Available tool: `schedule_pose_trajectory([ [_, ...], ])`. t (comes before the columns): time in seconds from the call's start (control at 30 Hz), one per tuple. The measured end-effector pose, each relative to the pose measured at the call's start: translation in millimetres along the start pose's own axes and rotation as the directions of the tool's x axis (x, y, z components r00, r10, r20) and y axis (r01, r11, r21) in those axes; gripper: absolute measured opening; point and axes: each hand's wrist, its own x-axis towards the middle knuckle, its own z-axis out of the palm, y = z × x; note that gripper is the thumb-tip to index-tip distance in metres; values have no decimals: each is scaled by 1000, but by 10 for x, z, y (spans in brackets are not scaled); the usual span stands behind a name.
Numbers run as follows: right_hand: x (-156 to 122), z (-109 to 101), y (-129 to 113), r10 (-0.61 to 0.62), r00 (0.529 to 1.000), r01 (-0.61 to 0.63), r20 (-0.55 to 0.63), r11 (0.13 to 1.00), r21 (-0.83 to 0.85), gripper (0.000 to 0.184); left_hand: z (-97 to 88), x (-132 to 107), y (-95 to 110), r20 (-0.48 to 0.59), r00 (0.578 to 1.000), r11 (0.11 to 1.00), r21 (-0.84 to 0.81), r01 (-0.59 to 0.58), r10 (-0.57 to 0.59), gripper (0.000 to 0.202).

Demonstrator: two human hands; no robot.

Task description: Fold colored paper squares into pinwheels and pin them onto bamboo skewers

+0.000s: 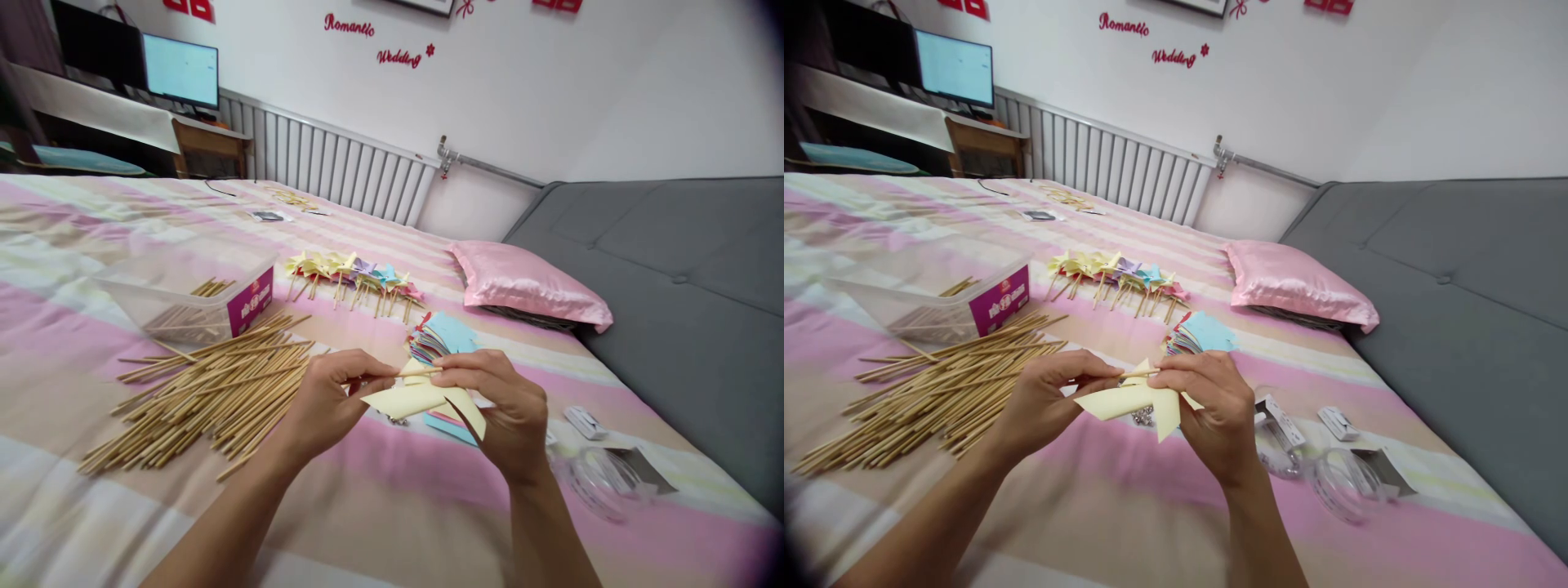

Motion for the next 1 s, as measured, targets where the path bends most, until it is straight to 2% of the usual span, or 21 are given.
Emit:
schedule_pose_trajectory([
  [0.37, -10, 2, 8, 8, 1000, -8, 22, 1000, 22, 21, 0, -5, 10, -9, 1000, 1000, -4, -19, 19, 13],
  [0.8, -3, 14, -15, 28, 999, -28, 16, 999, 29, 19, 5, 6, 12, -32, 996, 997, 23, -78, 79, 21],
  [1.0, -43, 16, -5, 66, 998, -66, -8, 998, 26, 21, 5, -1, 34, -40, 995, 996, 20, -88, 88, 16],
])
